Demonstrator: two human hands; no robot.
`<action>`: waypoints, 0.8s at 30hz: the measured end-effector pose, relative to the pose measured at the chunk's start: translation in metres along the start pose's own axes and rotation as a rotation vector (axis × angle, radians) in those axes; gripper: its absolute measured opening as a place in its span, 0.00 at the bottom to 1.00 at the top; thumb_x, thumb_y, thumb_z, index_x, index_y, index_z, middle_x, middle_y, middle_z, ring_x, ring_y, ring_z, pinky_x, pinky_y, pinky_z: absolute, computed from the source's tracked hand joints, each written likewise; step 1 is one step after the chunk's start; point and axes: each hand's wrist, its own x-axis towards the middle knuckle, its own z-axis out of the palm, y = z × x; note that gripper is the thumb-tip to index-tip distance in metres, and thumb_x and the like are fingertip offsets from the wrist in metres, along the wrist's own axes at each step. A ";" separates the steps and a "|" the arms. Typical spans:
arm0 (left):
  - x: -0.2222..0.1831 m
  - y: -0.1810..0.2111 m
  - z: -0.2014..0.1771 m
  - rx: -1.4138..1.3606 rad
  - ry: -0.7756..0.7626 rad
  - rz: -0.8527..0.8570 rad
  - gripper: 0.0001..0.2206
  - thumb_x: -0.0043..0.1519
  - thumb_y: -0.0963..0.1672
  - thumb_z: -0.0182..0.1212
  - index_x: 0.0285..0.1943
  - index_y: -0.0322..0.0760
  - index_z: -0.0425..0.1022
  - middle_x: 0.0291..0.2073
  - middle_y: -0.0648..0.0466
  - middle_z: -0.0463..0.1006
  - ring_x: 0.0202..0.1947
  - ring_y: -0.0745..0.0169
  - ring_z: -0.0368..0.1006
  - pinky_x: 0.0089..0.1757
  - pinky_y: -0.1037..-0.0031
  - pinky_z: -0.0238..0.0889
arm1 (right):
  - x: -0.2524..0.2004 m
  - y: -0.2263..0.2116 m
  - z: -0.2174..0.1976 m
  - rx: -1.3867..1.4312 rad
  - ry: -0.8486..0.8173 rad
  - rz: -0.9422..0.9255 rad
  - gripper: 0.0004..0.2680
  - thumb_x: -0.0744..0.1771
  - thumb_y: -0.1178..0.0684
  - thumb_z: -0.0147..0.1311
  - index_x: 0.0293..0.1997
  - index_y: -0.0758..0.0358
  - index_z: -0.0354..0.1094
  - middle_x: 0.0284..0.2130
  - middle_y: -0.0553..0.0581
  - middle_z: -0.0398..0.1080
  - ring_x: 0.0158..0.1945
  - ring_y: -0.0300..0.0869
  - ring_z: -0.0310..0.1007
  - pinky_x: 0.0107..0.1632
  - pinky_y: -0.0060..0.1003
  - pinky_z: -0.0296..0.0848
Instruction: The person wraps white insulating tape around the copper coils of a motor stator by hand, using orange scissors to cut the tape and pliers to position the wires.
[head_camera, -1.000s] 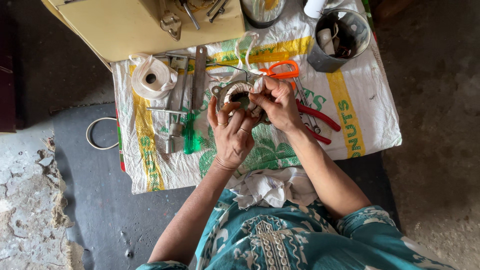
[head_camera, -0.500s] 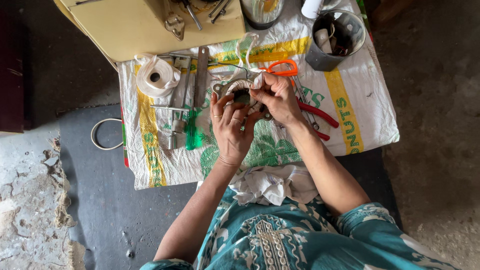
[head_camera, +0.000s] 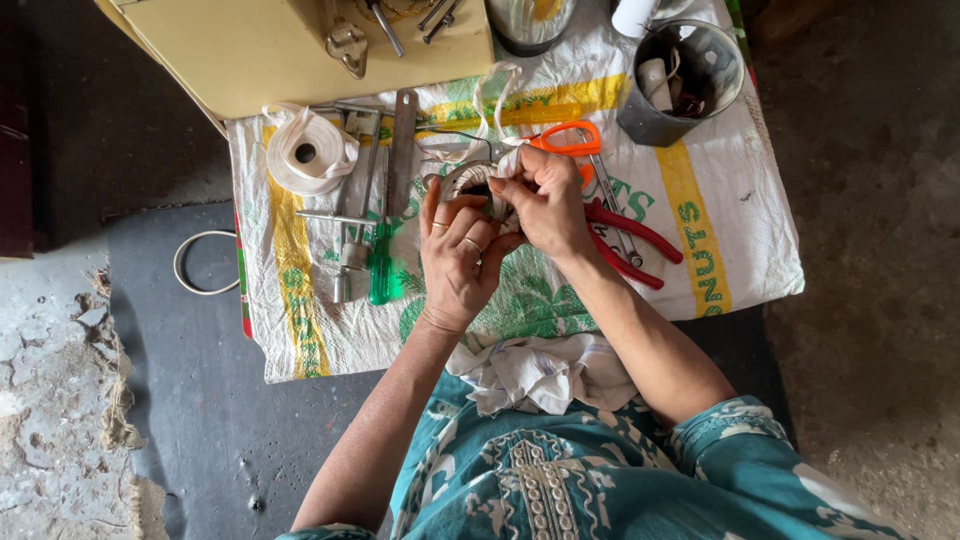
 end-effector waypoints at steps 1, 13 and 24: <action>0.001 0.001 0.001 0.001 0.000 -0.001 0.10 0.56 0.44 0.72 0.32 0.35 0.74 0.32 0.54 0.74 0.51 0.52 0.74 0.69 0.43 0.46 | 0.001 0.002 0.001 0.019 0.015 0.020 0.06 0.66 0.68 0.59 0.32 0.66 0.67 0.26 0.45 0.70 0.31 0.26 0.64 0.35 0.25 0.64; -0.003 0.001 -0.006 0.029 -0.042 0.001 0.10 0.57 0.45 0.71 0.34 0.36 0.75 0.33 0.52 0.75 0.54 0.50 0.75 0.70 0.44 0.45 | -0.005 -0.021 -0.028 0.125 -0.192 0.007 0.05 0.65 0.66 0.62 0.34 0.66 0.70 0.32 0.47 0.73 0.36 0.31 0.69 0.42 0.28 0.70; 0.000 0.008 -0.004 -0.008 -0.055 -0.133 0.10 0.55 0.45 0.73 0.39 0.38 0.78 0.44 0.49 0.82 0.57 0.50 0.76 0.70 0.45 0.43 | -0.024 -0.039 -0.037 -0.030 -0.229 -0.113 0.05 0.66 0.65 0.64 0.33 0.66 0.70 0.34 0.49 0.71 0.41 0.33 0.70 0.48 0.29 0.70</action>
